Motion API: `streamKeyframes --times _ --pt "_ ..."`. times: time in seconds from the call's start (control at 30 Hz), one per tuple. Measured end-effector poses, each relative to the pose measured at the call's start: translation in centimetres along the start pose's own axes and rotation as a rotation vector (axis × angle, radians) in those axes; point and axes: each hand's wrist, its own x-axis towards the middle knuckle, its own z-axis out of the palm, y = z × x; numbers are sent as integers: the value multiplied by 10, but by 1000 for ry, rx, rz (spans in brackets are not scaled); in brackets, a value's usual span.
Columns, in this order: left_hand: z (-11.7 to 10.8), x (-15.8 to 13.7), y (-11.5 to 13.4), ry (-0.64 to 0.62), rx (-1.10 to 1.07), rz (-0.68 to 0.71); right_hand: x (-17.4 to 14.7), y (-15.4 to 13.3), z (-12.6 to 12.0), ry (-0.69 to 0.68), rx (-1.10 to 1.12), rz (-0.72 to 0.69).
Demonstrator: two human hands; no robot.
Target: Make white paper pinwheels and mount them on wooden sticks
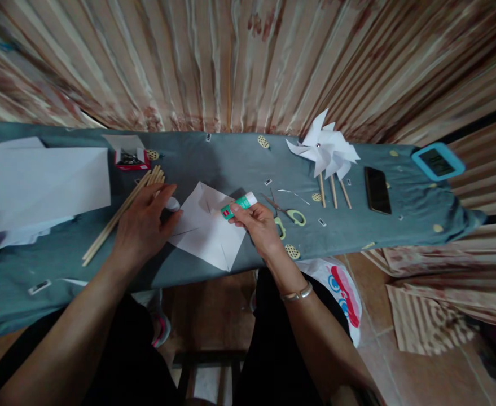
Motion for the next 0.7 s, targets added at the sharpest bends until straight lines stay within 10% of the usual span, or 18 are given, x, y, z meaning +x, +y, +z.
streamKeyframes --times 0.13,0.3,0.7 --pt "0 -4 9 142 -35 121 0 -3 -1 18 135 99" --pt "13 -22 28 -31 -219 303 2 -2 -1 15 142 128" --pt "30 -41 37 -157 -269 294 -2 6 9 26 -226 -227"
